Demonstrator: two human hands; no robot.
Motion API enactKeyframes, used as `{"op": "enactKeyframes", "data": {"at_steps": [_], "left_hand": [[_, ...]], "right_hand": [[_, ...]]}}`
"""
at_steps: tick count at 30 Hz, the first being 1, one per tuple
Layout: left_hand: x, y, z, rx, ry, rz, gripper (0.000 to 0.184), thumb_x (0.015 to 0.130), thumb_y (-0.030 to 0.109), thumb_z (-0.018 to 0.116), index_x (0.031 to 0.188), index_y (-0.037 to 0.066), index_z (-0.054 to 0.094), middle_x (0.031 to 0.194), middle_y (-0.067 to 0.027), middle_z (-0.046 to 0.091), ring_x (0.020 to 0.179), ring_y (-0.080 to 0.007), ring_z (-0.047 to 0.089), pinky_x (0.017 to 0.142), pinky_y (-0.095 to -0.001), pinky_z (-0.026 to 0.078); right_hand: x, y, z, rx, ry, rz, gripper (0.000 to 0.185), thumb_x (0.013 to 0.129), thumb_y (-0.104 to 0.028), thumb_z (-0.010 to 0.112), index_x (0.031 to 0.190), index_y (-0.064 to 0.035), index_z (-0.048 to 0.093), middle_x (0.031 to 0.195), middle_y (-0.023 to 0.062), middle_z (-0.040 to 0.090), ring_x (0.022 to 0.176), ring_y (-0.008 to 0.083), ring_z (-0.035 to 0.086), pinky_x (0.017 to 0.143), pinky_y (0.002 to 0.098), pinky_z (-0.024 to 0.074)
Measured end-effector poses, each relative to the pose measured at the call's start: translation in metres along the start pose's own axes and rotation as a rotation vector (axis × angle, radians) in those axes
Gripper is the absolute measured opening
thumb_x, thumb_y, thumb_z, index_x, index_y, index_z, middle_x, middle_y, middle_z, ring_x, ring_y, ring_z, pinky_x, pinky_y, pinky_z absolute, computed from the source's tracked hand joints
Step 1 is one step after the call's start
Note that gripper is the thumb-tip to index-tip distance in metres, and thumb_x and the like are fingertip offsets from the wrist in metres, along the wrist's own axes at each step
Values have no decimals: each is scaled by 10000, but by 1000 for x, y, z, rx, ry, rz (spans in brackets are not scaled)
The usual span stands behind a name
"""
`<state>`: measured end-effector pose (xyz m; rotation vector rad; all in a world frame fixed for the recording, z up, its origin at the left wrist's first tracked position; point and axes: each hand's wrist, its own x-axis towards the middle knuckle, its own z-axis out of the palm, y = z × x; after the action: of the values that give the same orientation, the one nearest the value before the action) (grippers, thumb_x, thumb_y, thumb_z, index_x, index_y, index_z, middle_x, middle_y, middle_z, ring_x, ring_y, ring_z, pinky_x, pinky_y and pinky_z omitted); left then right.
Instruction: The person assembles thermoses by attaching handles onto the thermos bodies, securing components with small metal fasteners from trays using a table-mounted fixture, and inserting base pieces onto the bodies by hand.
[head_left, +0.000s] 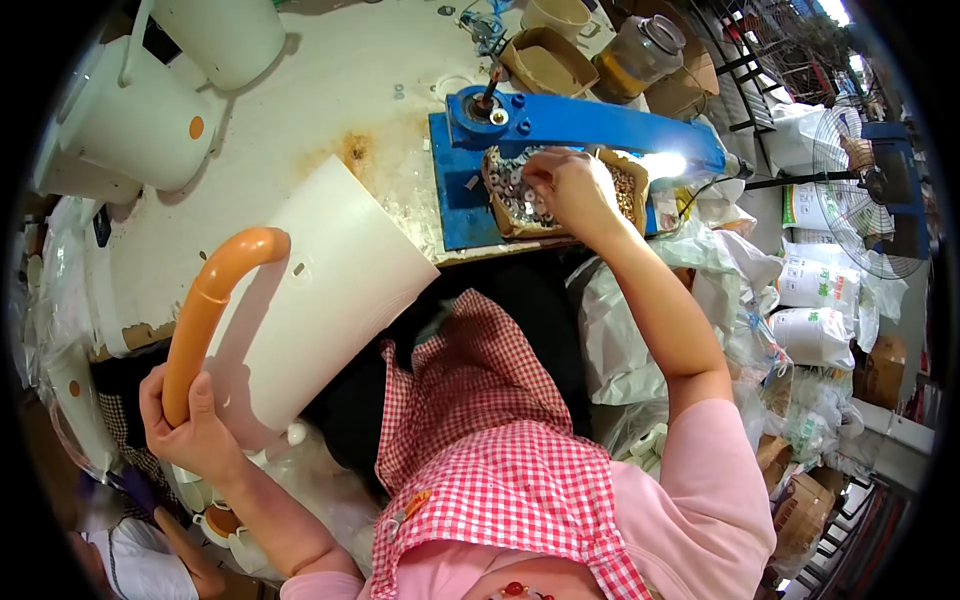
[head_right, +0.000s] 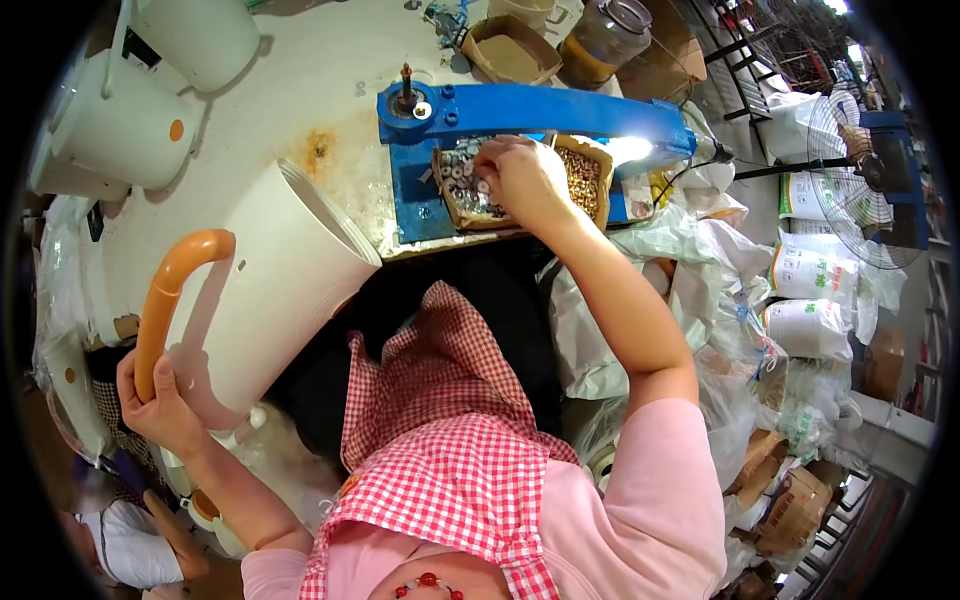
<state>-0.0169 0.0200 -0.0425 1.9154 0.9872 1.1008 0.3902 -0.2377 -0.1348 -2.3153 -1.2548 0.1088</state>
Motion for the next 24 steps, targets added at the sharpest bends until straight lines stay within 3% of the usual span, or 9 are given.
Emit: {"op": "enactKeyframes", "data": {"at_steps": [2,5,6,8,9,13,15,19,24], "left_hand": [[0,-6,-1,3,6,8,316,796,104,841,996,-27,634,978,-39,623,857,-125,568,816,-247,468],[1,-7,0,9,-5,12,309,797,100,840,991,-24,633,962,-36,618,849,-123,564,810,-246,466],[1,-5,1,9,-18,18,308,796,101,842,987,-23,633,950,-35,615,841,-120,561,803,-244,464],[2,4,8,-51,-21,34,307,794,101,844,980,-20,632,940,-33,612,836,-116,559,794,-240,461],[1,7,9,-102,-37,47,305,792,101,846,974,-17,631,930,-31,609,830,-112,556,786,-236,458],[1,11,8,-62,-55,47,311,791,108,850,972,-12,628,928,-27,609,818,-105,550,766,-231,452],[0,9,6,-35,-82,62,297,849,105,805,1037,-31,620,959,-13,623,850,-96,557,805,-220,453],[0,5,6,-60,-63,84,315,845,126,814,1037,-32,620,962,-15,625,857,-98,559,811,-223,454],[2,8,7,-63,-73,61,315,806,106,836,1001,-8,616,947,-27,603,834,-106,553,789,-242,457]], "right_hand": [[-6,-11,-18,-15,-7,47,123,834,-138,689,915,-55,728,915,144,708,869,346,674,778,415,533],[-19,-25,-38,-8,19,114,82,829,-21,700,908,1,708,963,105,745,789,214,689,680,318,528],[-20,-38,-49,-12,23,111,82,829,-21,700,908,1,708,963,105,745,789,214,689,680,318,528],[-15,-63,-68,316,130,12,68,818,-17,699,880,-40,714,914,70,737,765,190,686,645,289,521],[-10,-74,-73,371,228,-44,93,798,23,708,869,-37,702,904,33,737,754,126,661,615,225,491],[31,-107,-85,416,477,-242,84,806,25,705,864,-33,689,914,32,738,751,115,654,607,220,487],[51,-112,-83,342,597,-384,101,773,27,719,824,-43,667,917,32,737,730,147,665,598,242,500],[69,-94,-71,-6,650,-610,165,692,-3,742,781,-79,624,906,18,723,733,231,671,597,304,527],[67,-91,-73,-166,624,-659,164,695,-5,741,788,-80,628,913,12,723,724,231,665,614,303,532]]}}
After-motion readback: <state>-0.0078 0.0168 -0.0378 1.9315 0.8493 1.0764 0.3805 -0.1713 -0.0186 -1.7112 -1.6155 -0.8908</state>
